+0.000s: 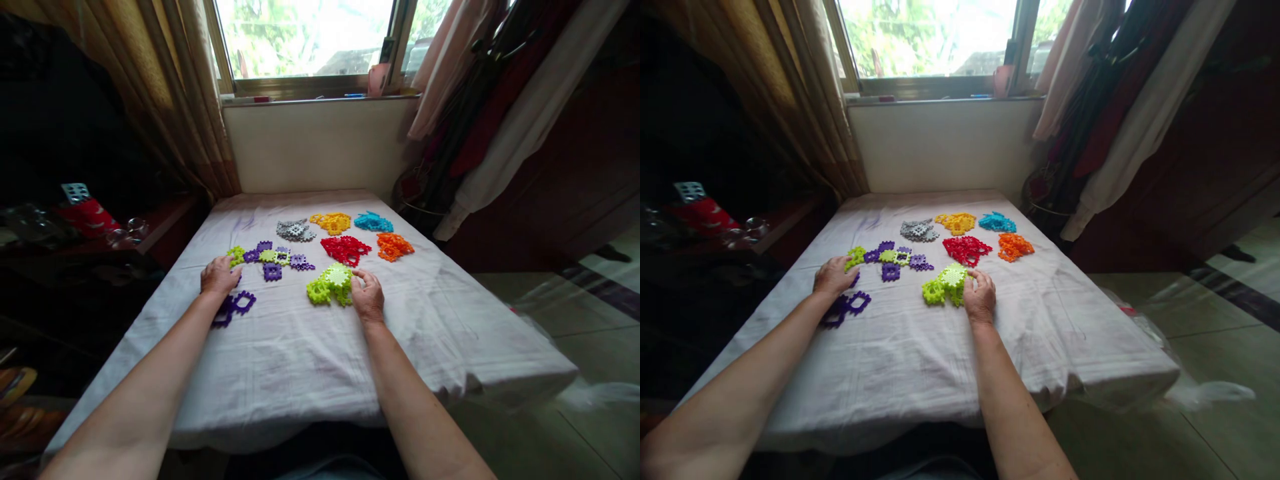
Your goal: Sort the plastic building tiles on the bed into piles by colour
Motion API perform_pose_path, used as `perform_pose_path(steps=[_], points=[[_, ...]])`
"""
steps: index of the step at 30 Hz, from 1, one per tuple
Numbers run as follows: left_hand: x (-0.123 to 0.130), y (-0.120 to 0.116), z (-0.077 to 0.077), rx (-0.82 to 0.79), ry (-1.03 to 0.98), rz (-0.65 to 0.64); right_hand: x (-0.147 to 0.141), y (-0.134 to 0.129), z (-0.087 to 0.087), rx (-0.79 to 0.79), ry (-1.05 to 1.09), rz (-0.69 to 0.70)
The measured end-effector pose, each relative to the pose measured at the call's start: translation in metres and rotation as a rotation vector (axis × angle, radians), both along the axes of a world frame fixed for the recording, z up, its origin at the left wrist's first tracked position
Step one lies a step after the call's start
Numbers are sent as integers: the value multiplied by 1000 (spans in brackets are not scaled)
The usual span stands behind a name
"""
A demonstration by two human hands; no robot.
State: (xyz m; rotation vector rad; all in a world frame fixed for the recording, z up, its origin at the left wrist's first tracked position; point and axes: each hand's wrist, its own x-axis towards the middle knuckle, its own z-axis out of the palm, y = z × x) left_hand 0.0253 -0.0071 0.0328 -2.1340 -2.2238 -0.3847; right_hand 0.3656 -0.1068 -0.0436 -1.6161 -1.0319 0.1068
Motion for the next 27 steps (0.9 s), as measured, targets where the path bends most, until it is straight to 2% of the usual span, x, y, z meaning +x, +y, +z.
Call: perform_pose_path(steps=[3,6,11,14,17,20,22,25,27], points=[[-25,15,0,-67,8,133,0,1,-2,0,1,6],[-36,24,-4,-134,2,196,1,1,-4,-6,2,19],[-45,33,-3,-164,-15,216,1,0,-3,-13,2,16],[-41,30,1,-95,-45,178,1,1,-3,-17,5,9],[-16,18,-2,65,-136,20,0,2,-4,-14,6,11],[33,0,-13,128,-257,-318,0,3,-4,-12,-3,15],[69,-13,-23,137,-316,-485,0,2,-4,-8,-8,11],[109,-25,-36,107,-385,-643,0,1,-6,-5,-7,9],[123,-29,-42,79,-415,-696,0,0,-6,-6,3,17]])
